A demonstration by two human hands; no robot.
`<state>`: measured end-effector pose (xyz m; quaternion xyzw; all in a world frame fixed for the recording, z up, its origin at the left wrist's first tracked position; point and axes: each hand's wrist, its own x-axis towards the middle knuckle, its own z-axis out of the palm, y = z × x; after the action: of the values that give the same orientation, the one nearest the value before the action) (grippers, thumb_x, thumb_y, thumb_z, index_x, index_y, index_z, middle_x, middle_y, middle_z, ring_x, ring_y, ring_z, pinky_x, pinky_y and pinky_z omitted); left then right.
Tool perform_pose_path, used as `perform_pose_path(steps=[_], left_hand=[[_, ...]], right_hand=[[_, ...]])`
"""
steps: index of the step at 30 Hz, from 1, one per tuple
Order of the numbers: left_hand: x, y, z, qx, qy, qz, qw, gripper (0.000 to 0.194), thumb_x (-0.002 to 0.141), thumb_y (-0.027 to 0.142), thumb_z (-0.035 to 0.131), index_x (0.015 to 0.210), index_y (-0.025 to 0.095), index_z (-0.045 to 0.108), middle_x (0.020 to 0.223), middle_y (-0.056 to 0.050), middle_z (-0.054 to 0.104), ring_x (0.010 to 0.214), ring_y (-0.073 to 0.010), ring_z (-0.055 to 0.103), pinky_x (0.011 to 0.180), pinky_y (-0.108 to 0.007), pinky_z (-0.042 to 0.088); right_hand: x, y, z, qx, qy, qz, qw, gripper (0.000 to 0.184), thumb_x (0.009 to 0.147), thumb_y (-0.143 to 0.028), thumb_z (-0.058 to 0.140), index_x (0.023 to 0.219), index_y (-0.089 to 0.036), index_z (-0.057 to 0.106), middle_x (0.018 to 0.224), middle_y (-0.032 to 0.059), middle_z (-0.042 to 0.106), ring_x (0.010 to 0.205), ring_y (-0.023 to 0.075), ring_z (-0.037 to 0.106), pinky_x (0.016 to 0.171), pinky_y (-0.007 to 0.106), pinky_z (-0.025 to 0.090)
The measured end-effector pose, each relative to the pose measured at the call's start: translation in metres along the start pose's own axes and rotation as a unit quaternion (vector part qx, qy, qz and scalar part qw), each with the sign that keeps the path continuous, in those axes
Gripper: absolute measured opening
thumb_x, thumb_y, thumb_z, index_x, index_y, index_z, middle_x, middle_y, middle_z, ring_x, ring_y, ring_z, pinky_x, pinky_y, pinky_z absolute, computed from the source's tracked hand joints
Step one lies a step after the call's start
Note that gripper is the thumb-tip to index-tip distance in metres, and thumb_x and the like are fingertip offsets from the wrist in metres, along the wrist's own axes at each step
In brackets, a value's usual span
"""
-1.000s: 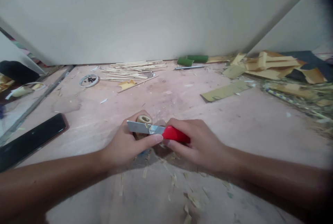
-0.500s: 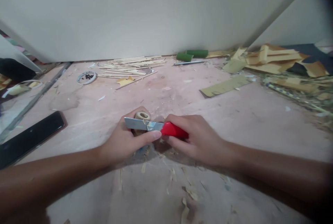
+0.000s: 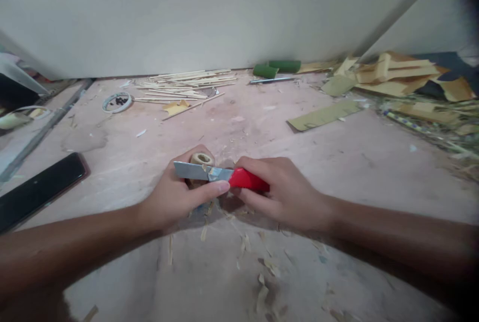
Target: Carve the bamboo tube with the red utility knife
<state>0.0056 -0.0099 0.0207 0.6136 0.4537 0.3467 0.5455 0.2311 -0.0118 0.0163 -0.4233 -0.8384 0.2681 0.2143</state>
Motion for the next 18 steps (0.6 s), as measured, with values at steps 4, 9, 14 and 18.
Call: perform_pose_path(steps=[4, 9, 14, 18], left_hand=[[0.0005, -0.0001, -0.0001, -0.007, -0.005, 0.003, 1.000, 0.030, 0.080, 0.026, 0.083, 0.083, 0.019, 0.054, 0.058, 0.010, 0.053, 0.051, -0.0059, 0.045, 0.050, -0.017, 0.036], [0.0000, -0.0014, -0.0002, 0.000, -0.002, 0.000, 1.000, 0.030, 0.081, 0.028, 0.083, 0.084, 0.019, 0.055, 0.059, 0.010, 0.054, 0.052, -0.0059, 0.045, 0.051, -0.017, 0.037], [-0.0003, -0.0014, -0.0001, -0.008, -0.002, -0.006, 1.000, 0.030, 0.081, 0.028, 0.083, 0.084, 0.019, 0.055, 0.058, 0.010, 0.053, 0.052, -0.0060, 0.044, 0.051, -0.017, 0.037], [0.0007, -0.0004, 0.0010, -0.008, -0.001, -0.006, 1.000, 0.029, 0.080, 0.027, 0.083, 0.083, 0.019, 0.054, 0.057, 0.010, 0.054, 0.050, -0.0061, 0.044, 0.049, -0.017, 0.036]], right_hand=[[0.0007, 0.0008, 0.0000, -0.002, 0.004, -0.004, 1.000, 0.010, 0.090, -0.026, 0.066, 0.084, -0.021, 0.059, 0.069, -0.0044, 0.061, 0.060, 0.0127, 0.053, 0.059, 0.024, 0.031], [0.0001, 0.0012, -0.0002, -0.001, 0.001, -0.004, 1.000, 0.009, 0.090, -0.025, 0.065, 0.086, -0.021, 0.059, 0.071, -0.0044, 0.062, 0.061, 0.0125, 0.054, 0.059, 0.024, 0.031], [-0.0008, 0.0018, 0.0007, -0.012, 0.004, -0.002, 1.000, 0.010, 0.090, -0.027, 0.066, 0.085, -0.021, 0.059, 0.069, -0.0048, 0.061, 0.060, 0.0123, 0.052, 0.058, 0.025, 0.029], [-0.0011, 0.0020, 0.0005, -0.010, 0.000, 0.000, 1.000, 0.009, 0.090, -0.026, 0.065, 0.085, -0.022, 0.058, 0.070, -0.0047, 0.061, 0.061, 0.0126, 0.052, 0.059, 0.025, 0.030]])
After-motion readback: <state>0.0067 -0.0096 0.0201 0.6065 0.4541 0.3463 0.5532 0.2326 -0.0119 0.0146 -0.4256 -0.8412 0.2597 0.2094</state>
